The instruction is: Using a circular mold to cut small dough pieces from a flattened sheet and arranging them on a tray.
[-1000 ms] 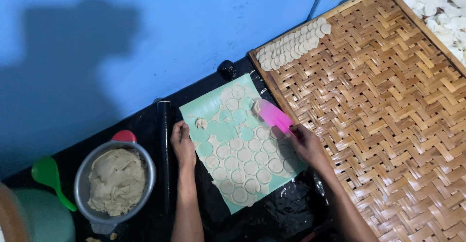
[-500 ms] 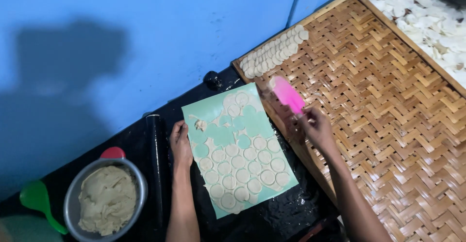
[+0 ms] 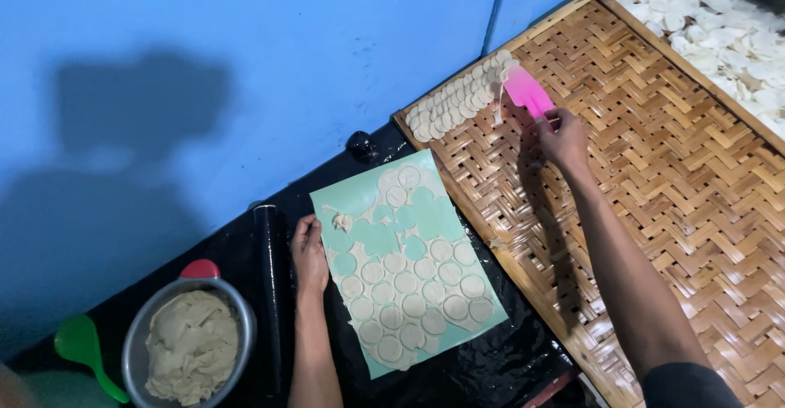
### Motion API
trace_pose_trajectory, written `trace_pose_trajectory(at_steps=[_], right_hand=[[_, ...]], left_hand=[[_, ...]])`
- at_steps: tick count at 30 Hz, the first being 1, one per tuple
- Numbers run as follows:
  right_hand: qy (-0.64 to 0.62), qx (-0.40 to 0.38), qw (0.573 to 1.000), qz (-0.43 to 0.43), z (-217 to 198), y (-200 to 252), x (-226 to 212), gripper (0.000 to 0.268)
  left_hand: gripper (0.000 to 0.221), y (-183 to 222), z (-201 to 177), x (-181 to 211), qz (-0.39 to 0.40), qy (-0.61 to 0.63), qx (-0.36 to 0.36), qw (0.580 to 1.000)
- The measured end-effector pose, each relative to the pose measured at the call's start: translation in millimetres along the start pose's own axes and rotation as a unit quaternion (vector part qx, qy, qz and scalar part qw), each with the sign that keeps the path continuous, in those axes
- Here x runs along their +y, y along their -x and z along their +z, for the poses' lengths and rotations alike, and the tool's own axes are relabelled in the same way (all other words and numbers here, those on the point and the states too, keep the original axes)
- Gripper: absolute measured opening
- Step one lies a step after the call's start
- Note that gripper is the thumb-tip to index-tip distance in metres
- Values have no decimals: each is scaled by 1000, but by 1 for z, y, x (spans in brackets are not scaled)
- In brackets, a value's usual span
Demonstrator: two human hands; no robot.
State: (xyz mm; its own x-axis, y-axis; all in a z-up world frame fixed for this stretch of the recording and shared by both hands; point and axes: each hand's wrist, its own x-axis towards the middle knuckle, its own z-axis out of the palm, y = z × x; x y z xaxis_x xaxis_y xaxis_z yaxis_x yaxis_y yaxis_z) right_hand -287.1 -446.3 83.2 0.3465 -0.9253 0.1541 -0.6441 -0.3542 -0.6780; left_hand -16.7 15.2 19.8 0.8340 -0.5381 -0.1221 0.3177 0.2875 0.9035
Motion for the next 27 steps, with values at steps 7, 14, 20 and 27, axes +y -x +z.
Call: trace_pose_trajectory(at_steps=[7, 14, 20, 27], right_hand=[[10, -22, 1000, -20, 2, -10, 8, 33], [130, -23, 991, -21, -35, 15, -46, 31], [242, 38, 965, -92, -32, 22, -43, 26], [65, -54, 995, -50, -49, 123, -79, 31]], left_hand=[[19, -3, -4, -5, 15, 4, -6, 1000], [19, -1, -1, -1, 0, 2, -3, 1000], [19, 0, 1, 1, 0, 16, -3, 1000], [20, -3, -7, -10, 18, 9, -1, 1000]])
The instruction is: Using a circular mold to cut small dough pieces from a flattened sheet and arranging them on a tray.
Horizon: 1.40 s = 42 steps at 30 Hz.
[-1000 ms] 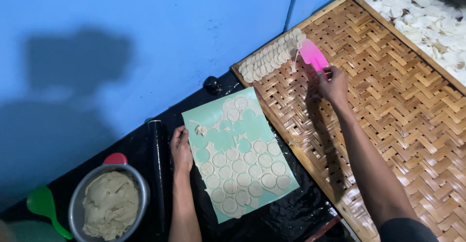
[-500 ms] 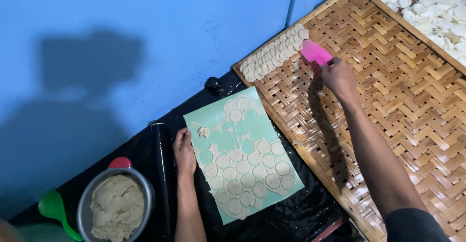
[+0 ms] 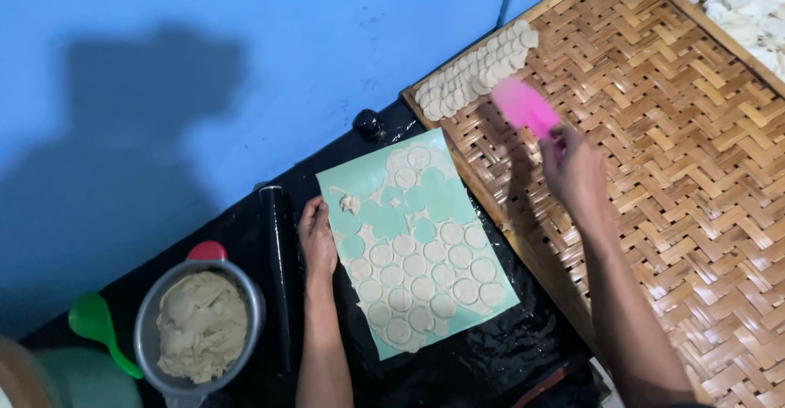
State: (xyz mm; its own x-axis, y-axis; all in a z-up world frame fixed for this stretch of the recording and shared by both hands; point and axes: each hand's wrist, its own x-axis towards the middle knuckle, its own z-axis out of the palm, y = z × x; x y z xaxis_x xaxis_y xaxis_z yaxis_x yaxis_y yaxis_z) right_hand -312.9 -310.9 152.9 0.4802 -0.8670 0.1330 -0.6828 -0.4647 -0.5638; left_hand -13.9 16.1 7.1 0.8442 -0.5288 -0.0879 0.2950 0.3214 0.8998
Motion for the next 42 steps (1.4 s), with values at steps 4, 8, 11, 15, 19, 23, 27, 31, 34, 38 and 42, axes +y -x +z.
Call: trace_pose_trajectory(at_steps=[4, 8, 11, 15, 19, 23, 27, 31, 34, 38, 42], right_hand=[[-21, -66, 997, 20, 7, 72, -40, 34], [-58, -91, 994, -23, 29, 111, -53, 32], [-64, -77, 993, -57, 35, 120, -63, 32], [-15, -86, 994, -62, 34, 123, -79, 29], [-13, -68, 994, -85, 35, 126, -83, 27], [34, -83, 996, -16, 25, 123, -96, 26], [28, -75, 997, 3, 30, 121, -81, 28], [23, -22, 999, -19, 27, 131, -84, 26], [-6, -67, 998, -6, 32, 134, -81, 27], [7, -66, 996, -62, 42, 131, -78, 28], [-8, -51, 995, -88, 61, 122, -65, 27]], left_hand=[[22, 2, 2, 1, 4, -11, 14, 1000], [22, 4, 5, 4, 9, -31, 15, 999], [22, 4, 7, 3, 22, -60, 19, 998], [24, 6, 12, 8, 34, -84, 25, 996], [24, 5, 8, 3, 41, -69, 13, 997], [24, 5, 8, 2, 54, -102, 24, 993], [24, 7, 13, 7, 37, -99, 30, 994], [24, 8, 14, 9, 35, -100, 31, 994], [24, 10, 18, 13, 24, -107, 35, 993], [23, 9, 17, 11, 36, -106, 29, 993], [23, 9, 19, 14, 31, -124, 38, 991]])
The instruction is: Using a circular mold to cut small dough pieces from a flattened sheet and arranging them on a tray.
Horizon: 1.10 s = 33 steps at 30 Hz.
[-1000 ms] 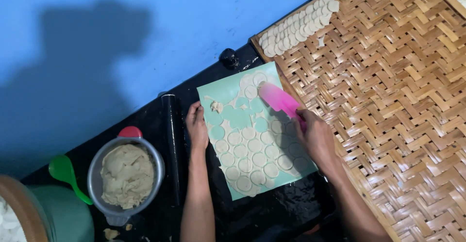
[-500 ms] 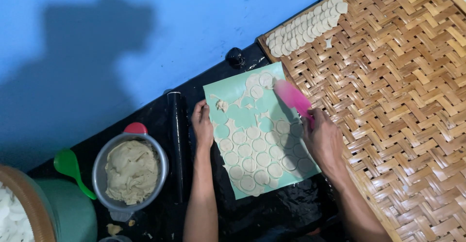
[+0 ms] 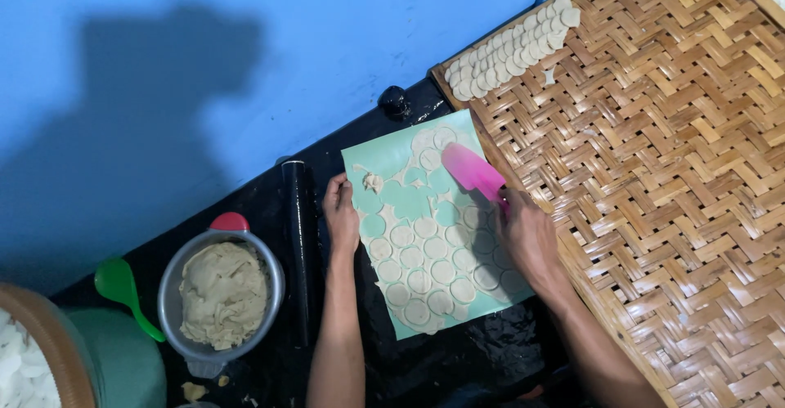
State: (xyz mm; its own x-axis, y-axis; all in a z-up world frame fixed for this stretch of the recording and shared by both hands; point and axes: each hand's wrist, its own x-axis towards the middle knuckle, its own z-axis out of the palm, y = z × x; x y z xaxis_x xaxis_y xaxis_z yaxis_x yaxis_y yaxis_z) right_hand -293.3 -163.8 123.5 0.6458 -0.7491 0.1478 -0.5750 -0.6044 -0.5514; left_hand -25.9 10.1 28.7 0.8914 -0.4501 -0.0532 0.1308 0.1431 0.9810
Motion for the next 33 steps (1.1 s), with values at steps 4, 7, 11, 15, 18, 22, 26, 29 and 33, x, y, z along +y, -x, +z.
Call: trace_pose_trajectory(at_steps=[4, 7, 11, 15, 18, 22, 26, 29, 33], right_hand=[[-28, -45, 999, 11, -3, -10, -5, 26], [-37, -59, 996, 54, -3, -13, -9, 27], [-70, -37, 997, 11, 13, -12, 7, 26], [-115, -29, 993, -6, 9, -11, 7, 23], [-115, -78, 990, 40, 22, -13, 24, 23], [-205, -95, 970, 86, 29, -11, 40, 25], [-334, -97, 933, 99, 36, -9, 70, 25], [-350, -76, 926, 118, 21, -16, 76, 26], [-306, -25, 940, 146, -15, -35, 78, 27]], left_hand=[[22, -2, -1, -2, -1, -18, 2, 1000], [23, -1, 1, 1, 3, -22, 5, 1000], [23, 1, 0, 1, 4, -23, 3, 1000], [22, -2, -3, -7, 21, -38, 0, 999], [23, -1, -1, -4, 19, -44, 4, 999], [23, -1, 0, 0, 8, -32, 4, 999], [22, -2, -3, -5, 8, -22, 5, 1000], [21, -5, -4, -4, 6, -12, -4, 1000], [20, -3, 0, 12, 56, -144, -7, 988]])
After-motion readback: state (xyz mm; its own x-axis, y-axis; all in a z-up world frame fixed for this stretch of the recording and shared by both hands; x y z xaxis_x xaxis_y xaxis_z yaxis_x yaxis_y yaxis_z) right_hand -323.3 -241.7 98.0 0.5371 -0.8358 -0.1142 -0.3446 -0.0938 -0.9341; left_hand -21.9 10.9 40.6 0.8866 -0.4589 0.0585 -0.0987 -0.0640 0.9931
